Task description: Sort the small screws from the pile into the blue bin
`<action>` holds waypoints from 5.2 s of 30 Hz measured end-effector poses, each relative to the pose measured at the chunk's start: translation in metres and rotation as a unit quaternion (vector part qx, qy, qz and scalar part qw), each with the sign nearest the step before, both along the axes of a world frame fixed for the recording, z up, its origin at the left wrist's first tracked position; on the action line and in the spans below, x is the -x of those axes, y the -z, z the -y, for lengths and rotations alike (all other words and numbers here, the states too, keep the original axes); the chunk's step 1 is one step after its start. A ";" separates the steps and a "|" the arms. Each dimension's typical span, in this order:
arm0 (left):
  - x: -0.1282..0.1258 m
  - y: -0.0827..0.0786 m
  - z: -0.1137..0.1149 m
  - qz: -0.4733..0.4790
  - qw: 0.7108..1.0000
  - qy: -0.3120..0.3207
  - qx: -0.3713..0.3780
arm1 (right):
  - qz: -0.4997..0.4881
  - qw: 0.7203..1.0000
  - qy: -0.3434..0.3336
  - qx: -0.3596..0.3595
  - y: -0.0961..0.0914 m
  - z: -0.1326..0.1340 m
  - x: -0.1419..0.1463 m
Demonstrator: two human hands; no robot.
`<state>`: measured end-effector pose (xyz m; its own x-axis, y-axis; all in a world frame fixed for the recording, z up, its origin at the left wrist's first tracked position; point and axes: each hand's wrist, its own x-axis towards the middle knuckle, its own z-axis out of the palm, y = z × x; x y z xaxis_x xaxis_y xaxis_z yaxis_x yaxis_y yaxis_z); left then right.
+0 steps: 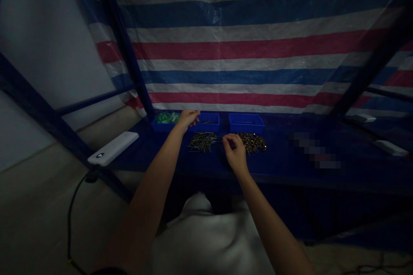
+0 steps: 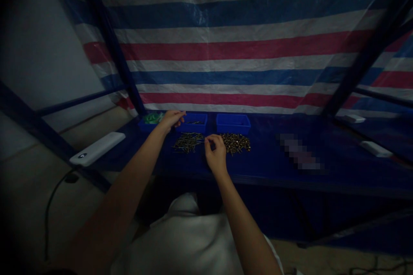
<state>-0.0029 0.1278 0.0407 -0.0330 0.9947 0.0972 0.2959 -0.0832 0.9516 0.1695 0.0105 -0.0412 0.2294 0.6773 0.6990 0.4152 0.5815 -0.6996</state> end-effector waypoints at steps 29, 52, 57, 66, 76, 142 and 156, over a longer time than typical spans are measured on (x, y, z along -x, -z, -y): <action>0.051 0.055 0.109 -0.479 0.837 0.141 -0.224 | 0.037 0.999 0.005 0.013 -0.001 0.003 0.001; 0.001 0.035 0.141 -0.230 0.941 0.127 -0.215 | -0.054 0.979 -0.184 0.067 -0.020 0.016 0.029; -0.002 0.042 0.141 -0.136 0.968 0.108 -0.181 | -0.053 0.982 -0.163 0.077 -0.027 0.015 0.025; -0.006 0.048 0.117 -0.072 0.991 0.045 -0.108 | -0.105 0.988 -0.099 0.056 -0.024 0.005 0.009; 0.000 0.010 0.141 0.139 0.966 0.151 -0.161 | -0.060 0.996 -0.033 0.054 -0.001 -0.002 -0.012; 0.026 -0.021 0.073 -0.271 0.914 -0.106 -0.283 | 0.107 0.990 0.004 0.096 0.002 -0.006 -0.009; 0.017 0.052 0.124 -0.027 0.983 -0.056 -0.174 | 0.445 0.859 0.147 0.209 -0.021 -0.022 0.007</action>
<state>-0.0195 0.0035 -0.0117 -0.1259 0.8916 0.4351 0.3706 -0.3645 0.8543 0.1625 0.0324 -0.0202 -0.0649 0.9155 0.3971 0.9790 0.1354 -0.1521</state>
